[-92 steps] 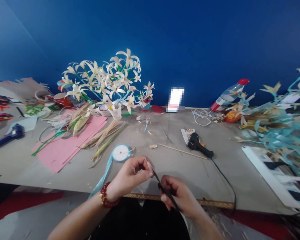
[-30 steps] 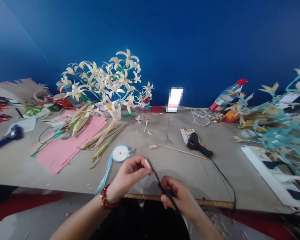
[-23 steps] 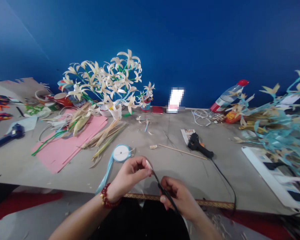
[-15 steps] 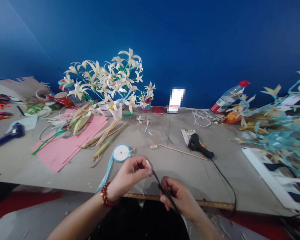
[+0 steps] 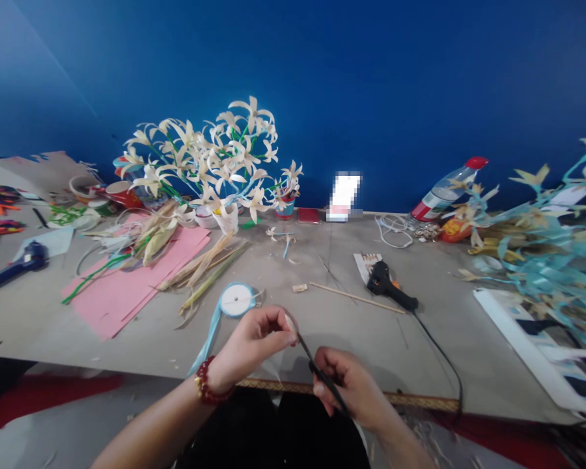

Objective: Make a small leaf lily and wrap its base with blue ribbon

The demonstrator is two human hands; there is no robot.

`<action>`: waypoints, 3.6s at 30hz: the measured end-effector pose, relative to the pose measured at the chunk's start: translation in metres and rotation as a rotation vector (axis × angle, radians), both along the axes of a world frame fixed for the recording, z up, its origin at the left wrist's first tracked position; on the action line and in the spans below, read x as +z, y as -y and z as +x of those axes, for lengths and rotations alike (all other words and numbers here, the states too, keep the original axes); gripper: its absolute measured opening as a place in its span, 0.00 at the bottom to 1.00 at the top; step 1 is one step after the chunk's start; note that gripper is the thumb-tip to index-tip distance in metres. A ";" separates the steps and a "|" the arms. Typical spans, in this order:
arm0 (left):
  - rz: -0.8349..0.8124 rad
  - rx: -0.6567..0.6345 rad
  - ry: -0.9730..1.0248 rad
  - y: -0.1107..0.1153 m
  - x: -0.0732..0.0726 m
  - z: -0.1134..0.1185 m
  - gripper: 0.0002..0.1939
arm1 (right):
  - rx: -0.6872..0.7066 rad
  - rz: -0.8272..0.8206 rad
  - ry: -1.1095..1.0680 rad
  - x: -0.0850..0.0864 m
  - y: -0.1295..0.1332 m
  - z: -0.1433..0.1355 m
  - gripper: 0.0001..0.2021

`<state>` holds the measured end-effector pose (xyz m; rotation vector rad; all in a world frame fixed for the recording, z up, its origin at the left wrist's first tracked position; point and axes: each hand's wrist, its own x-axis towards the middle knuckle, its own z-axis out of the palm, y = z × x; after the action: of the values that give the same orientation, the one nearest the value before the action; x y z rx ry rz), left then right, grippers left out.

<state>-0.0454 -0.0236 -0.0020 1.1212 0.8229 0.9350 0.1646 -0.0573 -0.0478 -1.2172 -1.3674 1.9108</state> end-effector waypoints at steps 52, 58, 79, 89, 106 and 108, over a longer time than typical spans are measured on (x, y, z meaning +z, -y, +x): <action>0.027 -0.065 0.006 0.004 -0.006 -0.007 0.10 | -0.128 0.440 0.518 0.004 -0.018 0.018 0.19; -0.067 0.012 0.098 0.010 -0.016 -0.002 0.11 | -0.085 0.899 0.960 0.009 -0.032 0.035 0.08; -0.150 0.163 0.169 0.022 -0.032 0.009 0.06 | 0.226 0.716 1.195 0.012 -0.071 0.020 0.12; -0.160 0.244 0.145 0.021 -0.034 0.005 0.11 | 0.088 0.915 1.068 0.016 -0.089 0.058 0.07; -0.053 0.303 0.111 0.020 -0.031 0.000 0.09 | -0.105 1.012 1.019 0.014 -0.087 0.069 0.07; -0.003 0.306 0.091 0.019 -0.026 0.003 0.10 | -0.112 0.742 0.618 0.021 -0.066 0.051 0.08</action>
<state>-0.0423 -0.0425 -0.0284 0.9573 0.9360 1.2288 0.2155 0.0087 -0.0264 -1.4639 -2.0040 0.7962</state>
